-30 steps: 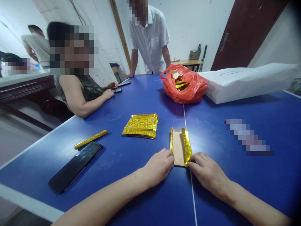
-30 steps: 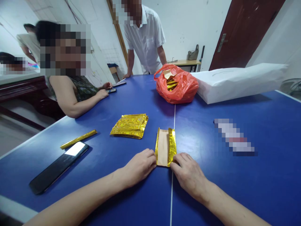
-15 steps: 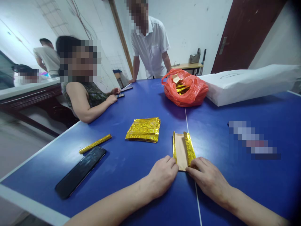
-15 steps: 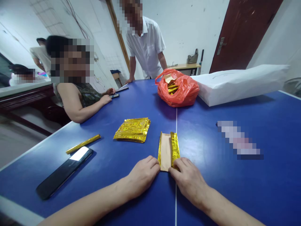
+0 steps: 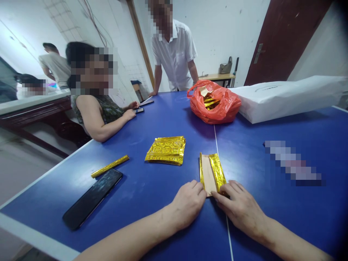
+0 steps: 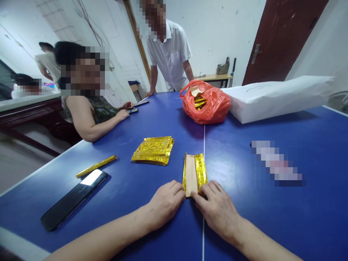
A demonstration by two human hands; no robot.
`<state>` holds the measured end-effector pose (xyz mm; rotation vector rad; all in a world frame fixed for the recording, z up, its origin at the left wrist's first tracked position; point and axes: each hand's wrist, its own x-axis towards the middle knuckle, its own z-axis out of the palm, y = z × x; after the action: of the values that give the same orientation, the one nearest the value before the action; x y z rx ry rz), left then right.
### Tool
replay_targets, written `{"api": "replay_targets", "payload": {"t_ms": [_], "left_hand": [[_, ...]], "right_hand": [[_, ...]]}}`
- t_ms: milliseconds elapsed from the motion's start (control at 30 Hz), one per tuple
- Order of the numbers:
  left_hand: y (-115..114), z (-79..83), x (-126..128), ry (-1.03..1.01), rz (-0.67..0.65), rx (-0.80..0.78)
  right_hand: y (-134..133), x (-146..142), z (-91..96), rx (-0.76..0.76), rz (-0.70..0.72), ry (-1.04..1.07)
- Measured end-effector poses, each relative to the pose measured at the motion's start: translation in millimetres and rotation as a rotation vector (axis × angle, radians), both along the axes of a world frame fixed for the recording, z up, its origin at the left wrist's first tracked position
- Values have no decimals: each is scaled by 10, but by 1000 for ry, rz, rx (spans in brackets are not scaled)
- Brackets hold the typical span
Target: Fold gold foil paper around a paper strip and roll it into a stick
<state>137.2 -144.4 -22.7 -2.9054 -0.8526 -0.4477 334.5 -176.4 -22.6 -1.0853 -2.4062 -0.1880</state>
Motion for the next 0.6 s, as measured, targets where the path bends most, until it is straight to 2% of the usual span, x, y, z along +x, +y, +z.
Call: {"api": "replay_targets", "payload": {"t_ms": [167,333,467,600], "left_hand": [[-12,6,0,5,1,31],[-23,29,-13,51,-2,21],[-25,42,-20,72,2,19],[-25,42,-19,70,-5,25]], "right_hand": [[-25,-30,-8,-23,6,-67],[-27,-46,-17,-16,7,-6],[-15,17,7,-12,7,14],[-6,102,14,-10,71,-4]]}}
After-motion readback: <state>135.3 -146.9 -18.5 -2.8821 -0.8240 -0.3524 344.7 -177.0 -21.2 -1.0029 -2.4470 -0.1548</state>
